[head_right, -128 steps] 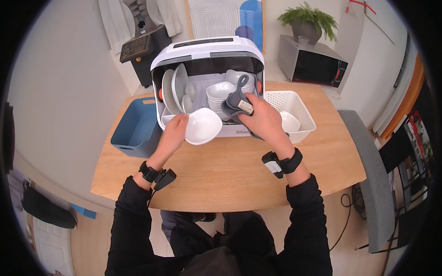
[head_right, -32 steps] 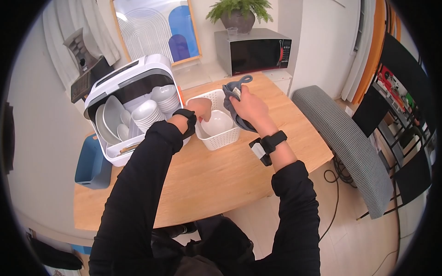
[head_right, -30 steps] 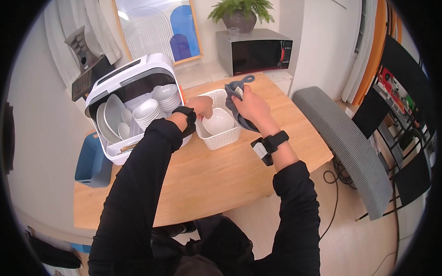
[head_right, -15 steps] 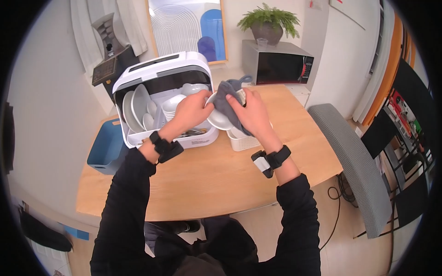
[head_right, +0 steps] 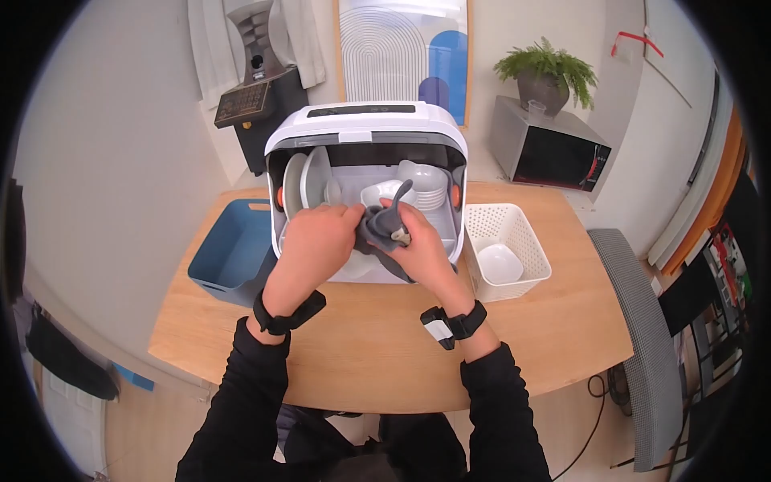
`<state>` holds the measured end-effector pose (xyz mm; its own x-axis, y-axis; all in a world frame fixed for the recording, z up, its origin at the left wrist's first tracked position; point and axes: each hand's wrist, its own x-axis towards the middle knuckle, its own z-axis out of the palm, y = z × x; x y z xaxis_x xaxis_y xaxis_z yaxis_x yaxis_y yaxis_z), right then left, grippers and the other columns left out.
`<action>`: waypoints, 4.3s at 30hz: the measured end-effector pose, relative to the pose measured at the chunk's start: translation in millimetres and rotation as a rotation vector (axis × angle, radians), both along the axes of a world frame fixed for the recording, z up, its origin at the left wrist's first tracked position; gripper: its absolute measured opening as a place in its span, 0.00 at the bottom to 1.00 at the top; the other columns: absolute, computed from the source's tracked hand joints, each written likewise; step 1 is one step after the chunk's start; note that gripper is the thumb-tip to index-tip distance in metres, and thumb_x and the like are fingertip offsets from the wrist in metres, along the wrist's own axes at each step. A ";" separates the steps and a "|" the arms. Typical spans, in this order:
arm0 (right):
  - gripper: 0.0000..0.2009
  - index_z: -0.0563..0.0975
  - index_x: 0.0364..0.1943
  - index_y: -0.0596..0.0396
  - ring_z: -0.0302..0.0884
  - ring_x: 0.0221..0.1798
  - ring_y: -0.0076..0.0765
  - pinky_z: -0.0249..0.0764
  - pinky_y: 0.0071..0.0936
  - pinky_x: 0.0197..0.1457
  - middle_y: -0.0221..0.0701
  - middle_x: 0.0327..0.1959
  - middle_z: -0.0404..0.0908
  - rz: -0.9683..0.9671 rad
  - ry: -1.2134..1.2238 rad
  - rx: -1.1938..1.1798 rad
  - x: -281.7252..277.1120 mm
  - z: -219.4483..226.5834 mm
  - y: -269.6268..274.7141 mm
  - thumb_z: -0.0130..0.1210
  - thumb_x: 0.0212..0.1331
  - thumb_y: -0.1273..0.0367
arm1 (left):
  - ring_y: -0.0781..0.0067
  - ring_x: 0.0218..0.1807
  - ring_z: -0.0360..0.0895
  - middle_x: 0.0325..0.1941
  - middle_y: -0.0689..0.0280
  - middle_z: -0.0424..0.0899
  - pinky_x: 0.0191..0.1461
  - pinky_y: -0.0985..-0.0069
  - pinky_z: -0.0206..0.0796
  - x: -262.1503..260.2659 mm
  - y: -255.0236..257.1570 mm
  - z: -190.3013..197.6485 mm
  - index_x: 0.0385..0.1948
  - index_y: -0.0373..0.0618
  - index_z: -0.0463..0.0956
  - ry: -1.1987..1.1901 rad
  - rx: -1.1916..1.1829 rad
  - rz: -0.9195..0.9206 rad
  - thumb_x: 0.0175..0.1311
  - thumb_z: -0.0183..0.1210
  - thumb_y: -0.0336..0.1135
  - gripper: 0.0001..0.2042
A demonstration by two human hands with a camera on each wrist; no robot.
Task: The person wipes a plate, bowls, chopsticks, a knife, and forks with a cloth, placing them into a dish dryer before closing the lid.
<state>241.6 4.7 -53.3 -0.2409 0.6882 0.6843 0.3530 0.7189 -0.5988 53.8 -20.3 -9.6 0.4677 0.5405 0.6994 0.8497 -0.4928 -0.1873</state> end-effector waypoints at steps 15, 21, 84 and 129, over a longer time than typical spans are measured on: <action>0.25 0.78 0.54 0.53 0.83 0.48 0.32 0.75 0.26 0.54 0.34 0.45 0.85 0.091 -0.017 -0.190 1.1 14.7 -7.8 0.69 0.48 0.70 | 0.71 0.32 0.75 0.26 0.69 0.73 0.35 0.73 0.66 -1.3 -23.9 -3.5 0.42 0.47 0.76 -0.059 0.193 -0.006 0.49 0.61 0.31 0.15; 0.22 0.77 0.53 0.56 0.79 0.46 0.24 0.74 0.24 0.52 0.30 0.43 0.84 0.036 0.152 -0.232 4.1 24.6 -9.0 0.68 0.52 0.69 | 0.68 0.23 0.77 0.23 0.69 0.74 0.26 0.72 0.65 7.9 -33.0 -7.5 0.40 0.45 0.71 -0.277 -0.102 0.211 0.56 0.59 0.30 0.11; 0.18 0.76 0.44 0.49 0.80 0.47 0.46 0.76 0.33 0.45 0.33 0.45 0.82 -0.107 -0.238 0.324 -3.9 38.9 -36.2 0.68 0.46 0.70 | 0.72 0.25 0.78 0.22 0.71 0.74 0.45 0.70 0.71 16.4 -53.3 -17.2 0.45 0.44 0.70 0.129 0.076 0.314 0.52 0.59 0.30 0.17; 0.23 0.73 0.48 0.54 0.81 0.42 0.32 0.75 0.28 0.48 0.30 0.39 0.81 -0.048 0.061 -0.167 7.0 39.7 -33.7 0.70 0.45 0.69 | 0.62 0.29 0.78 0.23 0.65 0.79 0.55 0.63 0.67 -3.3 -52.5 8.3 0.52 0.47 0.73 -0.311 -0.011 -0.035 0.61 0.60 0.28 0.17</action>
<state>248.6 -29.0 -13.6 -0.1663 0.8031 0.5722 0.3437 0.5911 -0.7298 50.5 -72.8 -1.3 0.2508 0.5361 0.8060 0.8479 -0.5234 0.0843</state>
